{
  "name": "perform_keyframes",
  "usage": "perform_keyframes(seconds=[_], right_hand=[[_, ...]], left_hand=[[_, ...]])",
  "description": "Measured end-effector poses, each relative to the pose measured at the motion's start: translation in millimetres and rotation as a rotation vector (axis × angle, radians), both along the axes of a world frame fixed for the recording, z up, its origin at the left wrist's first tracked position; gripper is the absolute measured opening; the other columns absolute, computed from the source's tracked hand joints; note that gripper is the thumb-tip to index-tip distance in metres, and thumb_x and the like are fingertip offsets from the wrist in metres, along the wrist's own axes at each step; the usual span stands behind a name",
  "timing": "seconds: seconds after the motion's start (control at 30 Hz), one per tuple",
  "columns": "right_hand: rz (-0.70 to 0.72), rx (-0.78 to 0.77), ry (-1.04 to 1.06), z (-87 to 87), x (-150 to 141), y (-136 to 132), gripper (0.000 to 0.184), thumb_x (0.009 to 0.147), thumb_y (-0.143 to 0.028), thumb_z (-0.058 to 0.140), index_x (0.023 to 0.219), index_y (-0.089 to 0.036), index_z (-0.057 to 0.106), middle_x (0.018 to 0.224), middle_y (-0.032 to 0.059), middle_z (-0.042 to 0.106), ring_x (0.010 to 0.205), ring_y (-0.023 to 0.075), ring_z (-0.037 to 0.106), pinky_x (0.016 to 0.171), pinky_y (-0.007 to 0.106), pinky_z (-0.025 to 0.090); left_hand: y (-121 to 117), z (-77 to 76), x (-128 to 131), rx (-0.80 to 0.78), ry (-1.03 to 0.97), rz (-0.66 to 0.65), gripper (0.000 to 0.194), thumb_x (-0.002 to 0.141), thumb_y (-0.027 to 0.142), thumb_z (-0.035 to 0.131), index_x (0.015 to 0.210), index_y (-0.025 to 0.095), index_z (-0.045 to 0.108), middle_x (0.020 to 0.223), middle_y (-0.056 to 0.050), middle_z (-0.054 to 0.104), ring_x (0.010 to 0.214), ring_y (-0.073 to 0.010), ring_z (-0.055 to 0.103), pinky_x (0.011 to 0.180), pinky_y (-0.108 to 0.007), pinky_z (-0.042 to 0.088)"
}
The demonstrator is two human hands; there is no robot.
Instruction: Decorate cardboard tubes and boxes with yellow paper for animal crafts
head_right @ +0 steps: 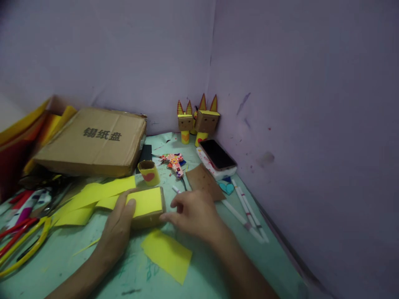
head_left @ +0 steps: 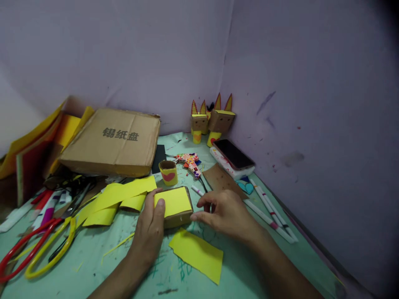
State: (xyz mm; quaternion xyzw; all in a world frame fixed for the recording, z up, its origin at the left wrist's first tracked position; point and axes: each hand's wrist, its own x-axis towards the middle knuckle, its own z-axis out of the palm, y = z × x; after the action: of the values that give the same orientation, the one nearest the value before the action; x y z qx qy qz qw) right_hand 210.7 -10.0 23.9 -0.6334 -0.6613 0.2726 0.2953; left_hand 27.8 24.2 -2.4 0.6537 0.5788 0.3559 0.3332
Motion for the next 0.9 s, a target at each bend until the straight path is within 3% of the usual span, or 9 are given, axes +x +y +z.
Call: perform_keyframes(seconds=[0.1,0.2,0.4,0.47,0.53,0.6,0.63,0.77,0.9], right_hand=[[0.060,0.086,-0.078,-4.7,-6.2,-0.9,0.022,0.072,-0.037,0.068,0.066,-0.016,0.071,0.057,0.0015,0.065,0.052,0.0119,0.052,0.049,0.023,0.030],[0.142,0.227,-0.157,-8.2,-5.9,-3.3,0.019,0.079,-0.020,0.056,0.064,-0.016,0.067,0.057,0.0011,0.062,0.051,0.0106,0.049,0.049,0.022,0.028],[0.215,0.390,-0.153,-8.0,-9.3,-6.7,0.013,0.067,-0.012,0.054,0.055,-0.014,0.059,0.052,-0.0008,0.052,0.048,0.0100,0.044,0.048,0.023,0.026],[0.308,0.311,0.027,-2.9,-12.0,-14.1,0.014,0.064,-0.008,0.054,0.052,-0.015,0.056,0.051,-0.0033,0.048,0.047,0.0082,0.043,0.046,0.021,0.027],[0.523,0.128,0.228,2.2,-14.1,-23.1,0.020,0.067,-0.009,0.055,0.049,-0.016,0.051,0.049,-0.0062,0.043,0.044,0.0056,0.041,0.045,0.017,0.029],[0.627,0.054,0.276,3.8,-16.1,-28.9,0.031,0.074,-0.018,0.058,0.046,-0.017,0.044,0.046,-0.0077,0.039,0.042,0.0045,0.039,0.044,0.016,0.028],[0.582,0.114,0.211,2.5,-17.4,-29.4,0.035,0.076,-0.023,0.060,0.046,-0.017,0.043,0.045,-0.0074,0.039,0.042,0.0052,0.039,0.044,0.018,0.027],[0.154,0.566,-0.245,-14.2,-25.1,-18.1,0.031,0.078,-0.038,0.062,0.057,-0.016,0.056,0.053,0.0008,0.057,0.049,0.0120,0.049,0.048,0.026,0.024],[-0.041,0.721,-0.380,-30.5,-35.8,-8.9,0.030,0.081,-0.033,0.059,0.056,-0.017,0.061,0.050,0.0014,0.061,0.047,0.0133,0.053,0.049,0.027,0.025]], left_hand=[[0.5,-1.6,-0.5,0.007,-0.002,-0.003,0.042,0.088,0.049,0.028,0.114,0.021,0.046,0.114,-0.009,0.055,0.109,-0.0277,0.049,0.097,-0.048,0.034],[0.7,-2.3,-0.3,0.015,0.003,-0.001,0.042,0.088,0.048,0.027,0.114,0.021,0.046,0.114,-0.009,0.055,0.109,-0.0275,0.049,0.098,-0.047,0.033],[0.6,-1.8,1.6,0.014,0.017,0.002,0.042,0.088,0.046,0.027,0.114,0.020,0.044,0.113,-0.010,0.055,0.108,-0.0279,0.051,0.096,-0.047,0.035],[0.6,-1.7,1.5,0.020,0.024,0.007,0.042,0.088,0.046,0.026,0.114,0.020,0.045,0.111,-0.010,0.056,0.107,-0.0281,0.051,0.095,-0.046,0.035],[0.3,-1.5,1.2,0.009,0.029,0.006,0.041,0.088,0.046,0.026,0.114,0.020,0.045,0.109,-0.010,0.057,0.105,-0.0279,0.052,0.094,-0.046,0.036],[-0.2,-1.1,1.3,0.000,0.027,0.005,0.041,0.089,0.046,0.026,0.115,0.020,0.045,0.110,-0.010,0.057,0.105,-0.0277,0.052,0.094,-0.046,0.036],[-0.5,-0.9,1.5,0.000,0.024,0.005,0.041,0.089,0.046,0.026,0.115,0.020,0.045,0.112,-0.010,0.056,0.106,-0.0275,0.052,0.094,-0.046,0.036],[-0.9,-0.5,2.6,0.018,0.013,0.002,0.041,0.089,0.044,0.026,0.115,0.019,0.045,0.111,-0.010,0.057,0.105,-0.0265,0.052,0.093,-0.044,0.037],[0.2,-1.2,2.0,0.019,0.005,-0.006,0.041,0.088,0.044,0.027,0.114,0.019,0.045,0.108,-0.010,0.057,0.102,-0.0257,0.053,0.091,-0.043,0.038]])
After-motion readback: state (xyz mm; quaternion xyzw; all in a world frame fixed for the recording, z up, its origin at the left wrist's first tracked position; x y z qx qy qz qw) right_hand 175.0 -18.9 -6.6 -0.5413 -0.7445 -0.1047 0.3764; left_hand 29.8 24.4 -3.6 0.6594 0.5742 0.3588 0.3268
